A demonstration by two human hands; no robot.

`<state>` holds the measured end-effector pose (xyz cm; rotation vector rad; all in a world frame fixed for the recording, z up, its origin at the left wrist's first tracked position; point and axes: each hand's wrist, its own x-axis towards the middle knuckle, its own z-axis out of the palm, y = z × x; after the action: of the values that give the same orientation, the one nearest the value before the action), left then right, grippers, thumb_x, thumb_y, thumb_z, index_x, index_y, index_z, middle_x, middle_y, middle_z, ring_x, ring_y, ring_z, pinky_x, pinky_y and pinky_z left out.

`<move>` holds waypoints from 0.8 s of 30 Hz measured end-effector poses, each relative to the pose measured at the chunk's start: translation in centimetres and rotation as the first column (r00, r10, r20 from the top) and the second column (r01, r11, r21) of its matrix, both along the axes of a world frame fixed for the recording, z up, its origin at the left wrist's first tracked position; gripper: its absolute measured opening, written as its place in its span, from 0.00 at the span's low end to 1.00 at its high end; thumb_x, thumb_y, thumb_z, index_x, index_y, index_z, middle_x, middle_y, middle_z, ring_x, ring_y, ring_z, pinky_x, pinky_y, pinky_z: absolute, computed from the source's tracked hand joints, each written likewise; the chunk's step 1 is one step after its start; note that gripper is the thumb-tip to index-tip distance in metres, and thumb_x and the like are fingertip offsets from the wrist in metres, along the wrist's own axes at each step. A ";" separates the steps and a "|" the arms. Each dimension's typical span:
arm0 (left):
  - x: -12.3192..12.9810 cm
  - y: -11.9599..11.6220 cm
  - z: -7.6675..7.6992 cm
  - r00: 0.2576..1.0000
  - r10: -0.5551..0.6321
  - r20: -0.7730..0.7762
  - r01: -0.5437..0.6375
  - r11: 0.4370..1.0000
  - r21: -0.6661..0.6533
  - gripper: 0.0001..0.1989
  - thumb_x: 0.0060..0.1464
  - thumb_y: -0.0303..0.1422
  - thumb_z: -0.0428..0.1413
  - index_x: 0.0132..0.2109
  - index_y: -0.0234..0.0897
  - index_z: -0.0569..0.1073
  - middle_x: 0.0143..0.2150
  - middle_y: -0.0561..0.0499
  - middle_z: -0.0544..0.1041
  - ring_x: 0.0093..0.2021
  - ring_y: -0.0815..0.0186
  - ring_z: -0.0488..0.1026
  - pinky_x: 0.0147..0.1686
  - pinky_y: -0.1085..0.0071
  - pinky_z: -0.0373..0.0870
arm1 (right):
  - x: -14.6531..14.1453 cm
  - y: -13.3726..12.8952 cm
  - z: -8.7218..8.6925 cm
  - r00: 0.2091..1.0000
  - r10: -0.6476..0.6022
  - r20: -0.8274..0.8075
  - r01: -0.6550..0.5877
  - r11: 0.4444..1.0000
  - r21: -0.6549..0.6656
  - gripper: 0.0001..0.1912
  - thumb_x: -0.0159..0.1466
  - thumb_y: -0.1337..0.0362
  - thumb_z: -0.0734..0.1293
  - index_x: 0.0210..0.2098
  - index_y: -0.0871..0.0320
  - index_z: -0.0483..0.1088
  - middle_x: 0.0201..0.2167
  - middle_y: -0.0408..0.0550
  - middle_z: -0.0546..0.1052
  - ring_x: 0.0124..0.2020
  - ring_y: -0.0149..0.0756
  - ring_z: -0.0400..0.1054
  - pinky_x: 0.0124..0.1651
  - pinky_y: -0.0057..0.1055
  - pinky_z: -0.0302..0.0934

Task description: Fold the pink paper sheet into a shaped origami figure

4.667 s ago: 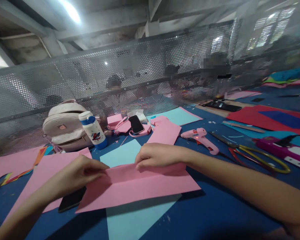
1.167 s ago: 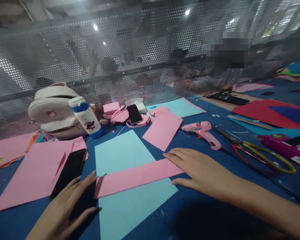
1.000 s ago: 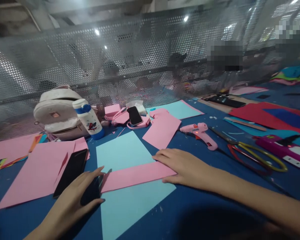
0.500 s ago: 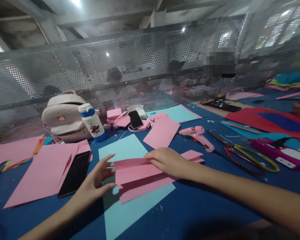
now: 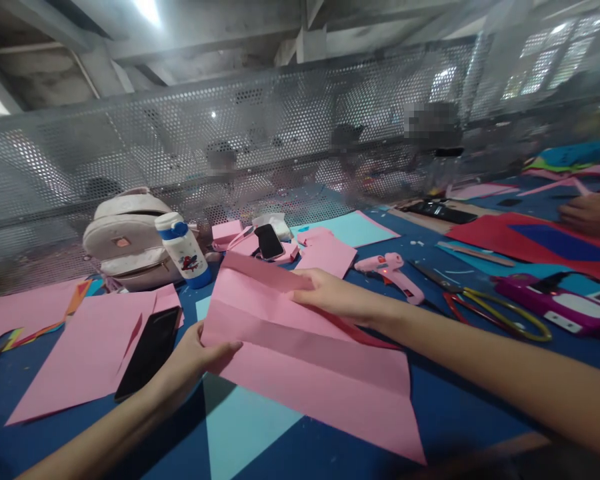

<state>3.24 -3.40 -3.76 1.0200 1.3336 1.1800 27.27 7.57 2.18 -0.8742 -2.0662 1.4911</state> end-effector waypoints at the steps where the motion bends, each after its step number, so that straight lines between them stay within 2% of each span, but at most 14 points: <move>1: -0.3 0.1 0.0 1.000 0.000 0.021 0.001 1.000 -0.020 0.29 0.37 0.40 0.72 0.46 0.28 0.78 0.43 0.38 0.81 0.41 0.52 0.78 0.40 0.65 0.75 | 0.2 0.1 0.0 1.000 -0.031 0.002 0.031 0.999 -0.024 0.26 0.59 0.55 0.69 0.55 0.59 0.72 0.49 0.53 0.78 0.50 0.48 0.72 0.50 0.40 0.69; 3: -1.2 0.4 0.1 0.997 0.014 0.075 -0.012 1.000 -0.027 0.27 0.36 0.38 0.73 0.43 0.28 0.79 0.40 0.40 0.81 0.37 0.56 0.79 0.38 0.67 0.75 | 0.7 0.4 -0.2 0.999 -0.049 0.007 0.049 0.997 -0.067 0.25 0.57 0.54 0.71 0.51 0.59 0.73 0.47 0.53 0.79 0.49 0.48 0.73 0.48 0.37 0.69; 6: -2.9 1.1 0.4 0.980 0.128 0.154 -0.130 0.992 0.006 0.21 0.35 0.35 0.74 0.37 0.29 0.79 0.28 0.48 0.79 0.28 0.66 0.75 0.31 0.74 0.73 | 1.4 0.9 -0.8 1.000 0.000 0.006 0.001 0.991 -0.135 0.21 0.55 0.54 0.73 0.44 0.60 0.75 0.40 0.50 0.80 0.44 0.45 0.74 0.44 0.34 0.69; 8: -3.8 1.5 0.7 0.961 0.193 0.199 -0.206 0.978 0.043 0.18 0.35 0.35 0.74 0.30 0.32 0.76 0.21 0.56 0.73 0.22 0.73 0.70 0.25 0.80 0.68 | 1.5 1.0 -1.1 0.999 -0.033 0.023 0.035 0.991 -0.126 0.19 0.51 0.54 0.75 0.36 0.61 0.75 0.33 0.47 0.79 0.38 0.42 0.74 0.39 0.31 0.67; 10: -4.0 1.8 0.9 0.952 0.199 0.234 -0.221 0.973 0.072 0.19 0.36 0.37 0.73 0.26 0.34 0.72 0.20 0.59 0.70 0.21 0.76 0.67 0.24 0.83 0.66 | 1.4 1.0 -1.4 0.996 -0.088 0.026 0.091 0.990 -0.108 0.20 0.48 0.53 0.77 0.30 0.60 0.73 0.28 0.45 0.77 0.34 0.40 0.72 0.35 0.30 0.65; 13: -3.0 1.4 0.8 0.954 0.127 0.271 -0.147 0.988 0.054 0.21 0.34 0.41 0.74 0.29 0.35 0.73 0.26 0.56 0.74 0.27 0.74 0.72 0.30 0.81 0.70 | 0.6 0.6 -1.9 0.990 -0.135 -0.046 0.127 0.982 -0.137 0.21 0.47 0.50 0.77 0.29 0.60 0.71 0.28 0.45 0.76 0.35 0.41 0.72 0.36 0.31 0.65; 16: -1.3 0.5 0.3 0.967 -0.003 0.256 0.010 1.000 -0.028 0.23 0.33 0.42 0.74 0.34 0.34 0.76 0.29 0.52 0.76 0.30 0.70 0.74 0.33 0.76 0.73 | -0.2 0.2 -2.5 0.975 -0.186 -0.121 0.165 0.973 -0.162 0.21 0.48 0.50 0.76 0.31 0.59 0.72 0.30 0.46 0.78 0.38 0.42 0.73 0.40 0.32 0.66; 18: -0.7 0.1 0.0 0.973 -0.087 0.213 0.104 0.992 -0.068 0.21 0.35 0.42 0.73 0.30 0.33 0.74 0.27 0.52 0.74 0.28 0.69 0.73 0.32 0.74 0.72 | -0.5 0.0 -2.6 0.970 -0.177 -0.165 0.147 0.973 -0.177 0.22 0.50 0.49 0.75 0.36 0.60 0.73 0.34 0.48 0.79 0.39 0.43 0.74 0.42 0.34 0.67; 21: -0.9 0.2 -0.1 0.988 -0.107 0.111 0.114 0.992 -0.058 0.26 0.38 0.46 0.71 0.20 0.35 0.64 0.19 0.56 0.66 0.21 0.73 0.65 0.24 0.77 0.66 | -0.4 0.2 -2.6 0.978 -0.128 -0.166 0.105 0.984 -0.144 0.25 0.54 0.47 0.72 0.41 0.60 0.73 0.38 0.50 0.80 0.42 0.45 0.75 0.46 0.39 0.68; 24: -2.1 0.8 0.3 0.997 -0.071 -0.021 0.071 0.998 0.000 0.28 0.38 0.45 0.70 0.16 0.35 0.60 0.15 0.60 0.58 0.17 0.78 0.54 0.20 0.79 0.57 | 0.1 0.9 -2.7 0.987 -0.109 -0.120 0.099 0.992 -0.083 0.26 0.55 0.46 0.71 0.43 0.61 0.74 0.38 0.52 0.80 0.42 0.47 0.75 0.46 0.42 0.69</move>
<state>1.16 -2.62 -3.49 1.0743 1.3026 1.1202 27.36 8.43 -0.56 -0.8810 -1.8565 1.5371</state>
